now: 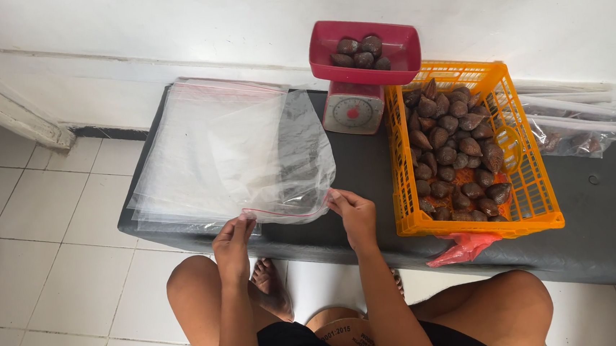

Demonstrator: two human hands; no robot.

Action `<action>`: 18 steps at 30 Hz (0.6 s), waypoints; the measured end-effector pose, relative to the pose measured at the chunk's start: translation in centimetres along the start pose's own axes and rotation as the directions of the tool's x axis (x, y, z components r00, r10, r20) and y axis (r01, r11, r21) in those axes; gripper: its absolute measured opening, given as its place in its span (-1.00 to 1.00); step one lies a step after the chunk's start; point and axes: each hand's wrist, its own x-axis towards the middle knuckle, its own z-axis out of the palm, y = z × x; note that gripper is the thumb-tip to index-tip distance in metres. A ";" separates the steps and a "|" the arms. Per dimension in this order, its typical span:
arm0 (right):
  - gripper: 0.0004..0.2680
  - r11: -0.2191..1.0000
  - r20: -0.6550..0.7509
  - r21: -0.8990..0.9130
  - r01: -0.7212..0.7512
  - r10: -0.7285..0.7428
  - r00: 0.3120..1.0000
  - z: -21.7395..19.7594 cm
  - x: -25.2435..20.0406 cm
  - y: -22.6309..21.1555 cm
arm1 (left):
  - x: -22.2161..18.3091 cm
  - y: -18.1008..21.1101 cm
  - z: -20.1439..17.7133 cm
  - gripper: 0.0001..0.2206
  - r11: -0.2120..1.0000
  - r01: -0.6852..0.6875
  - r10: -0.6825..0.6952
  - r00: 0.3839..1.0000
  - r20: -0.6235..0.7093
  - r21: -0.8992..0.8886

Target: Weighing salak fruits on a manual scale and packaging them into plastic zip-lock bags.

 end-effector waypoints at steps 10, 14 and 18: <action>-0.86 0.880 0.037 0.384 -0.281 0.289 0.957 -4.3 6.0 4.3 | 6.4 -4.1 -5.7 -0.85 0.982 0.113 -0.099 0.991 0.092 -0.151; -0.88 0.788 0.209 0.493 -0.368 0.303 0.930 -4.3 4.6 2.0 | 3.9 -0.7 -4.4 -0.93 0.944 0.190 -0.108 0.951 0.289 -0.270; -0.72 0.857 0.434 0.441 -0.267 0.056 0.899 -5.2 4.2 1.9 | 2.5 -0.6 -4.8 -0.71 0.958 0.087 0.023 0.926 0.376 -0.273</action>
